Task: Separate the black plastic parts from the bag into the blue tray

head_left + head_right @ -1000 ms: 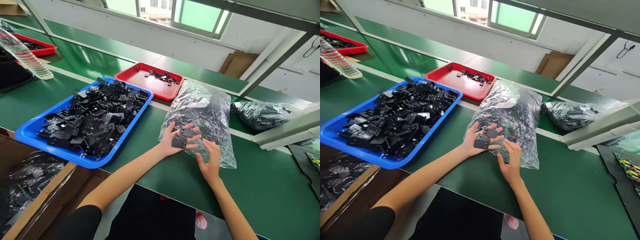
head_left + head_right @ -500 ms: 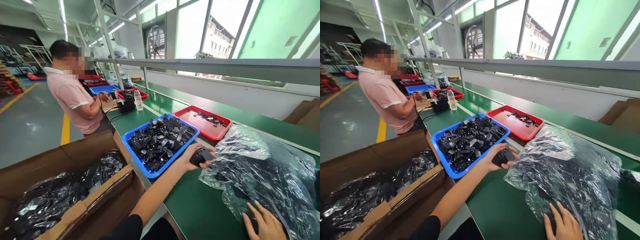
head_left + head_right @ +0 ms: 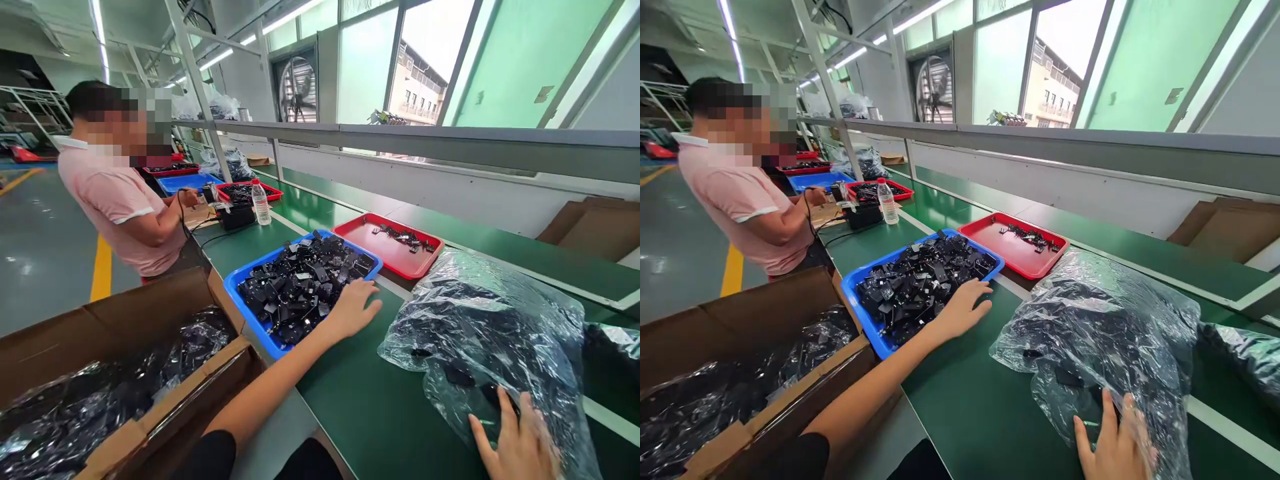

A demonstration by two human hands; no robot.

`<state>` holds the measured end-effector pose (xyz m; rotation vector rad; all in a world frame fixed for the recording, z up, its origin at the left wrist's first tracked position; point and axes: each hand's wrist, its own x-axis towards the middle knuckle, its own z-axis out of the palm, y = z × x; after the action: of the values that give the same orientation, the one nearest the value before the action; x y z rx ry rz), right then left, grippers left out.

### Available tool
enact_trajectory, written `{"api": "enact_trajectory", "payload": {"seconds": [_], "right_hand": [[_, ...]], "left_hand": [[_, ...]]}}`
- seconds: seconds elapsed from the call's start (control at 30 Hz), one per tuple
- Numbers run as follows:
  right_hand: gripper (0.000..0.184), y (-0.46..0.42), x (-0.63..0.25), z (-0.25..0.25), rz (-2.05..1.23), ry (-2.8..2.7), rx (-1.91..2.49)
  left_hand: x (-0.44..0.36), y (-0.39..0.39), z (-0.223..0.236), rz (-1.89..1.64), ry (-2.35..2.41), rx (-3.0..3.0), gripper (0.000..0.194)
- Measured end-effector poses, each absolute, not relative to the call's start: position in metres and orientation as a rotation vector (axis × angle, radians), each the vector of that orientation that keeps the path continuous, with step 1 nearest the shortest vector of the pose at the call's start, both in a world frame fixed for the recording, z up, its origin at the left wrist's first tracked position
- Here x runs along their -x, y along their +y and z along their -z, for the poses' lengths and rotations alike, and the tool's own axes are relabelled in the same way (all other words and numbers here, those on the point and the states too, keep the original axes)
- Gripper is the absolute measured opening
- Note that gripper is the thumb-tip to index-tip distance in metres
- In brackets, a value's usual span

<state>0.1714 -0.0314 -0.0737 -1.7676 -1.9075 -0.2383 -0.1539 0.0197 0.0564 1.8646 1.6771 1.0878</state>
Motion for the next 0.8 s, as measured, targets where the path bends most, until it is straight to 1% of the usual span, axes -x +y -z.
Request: {"api": "enact_trajectory", "payload": {"seconds": [0.03, 0.13, 0.2, 0.3, 0.43, 0.57, 0.67, 0.8], "right_hand": [[0.079, -0.032, -0.171, 0.072, 0.191, -1.879, 1.825], [0.082, -0.033, -0.17, 0.061, 0.167, -1.776, 1.926], [0.083, -0.032, -0.171, 0.053, 0.223, -1.685, 1.964], [0.093, -0.03, -0.176, 0.045, 0.17, -1.602, 1.986], [0.099, -0.027, -0.185, 0.05, -0.092, -1.563, 2.023], [0.106, -0.017, -0.191, 0.061, -0.201, -1.548, 2.014], [0.106, -0.006, -0.197, 0.062, -0.246, -1.517, 1.996], [0.103, 0.013, -0.198, 0.054, -0.28, -1.568, 1.933]], "left_hand": [[0.131, 0.02, -0.047, -0.982, 1.564, -1.999, 0.036], [0.077, 0.024, -0.017, -0.596, 1.413, -2.389, 0.064], [0.058, 0.028, 0.0, -0.511, 1.439, -2.48, 0.074], [0.054, 0.032, 0.014, -0.556, 1.409, -2.51, 0.072], [0.067, 0.037, 0.015, -0.693, 1.397, -2.352, 0.066], [0.071, 0.042, 0.017, -0.846, 1.426, -2.159, 0.076], [0.072, 0.045, 0.022, -0.851, 1.419, -2.073, 0.083], [0.075, 0.047, 0.025, -0.869, 1.391, -2.001, 0.081]]}}
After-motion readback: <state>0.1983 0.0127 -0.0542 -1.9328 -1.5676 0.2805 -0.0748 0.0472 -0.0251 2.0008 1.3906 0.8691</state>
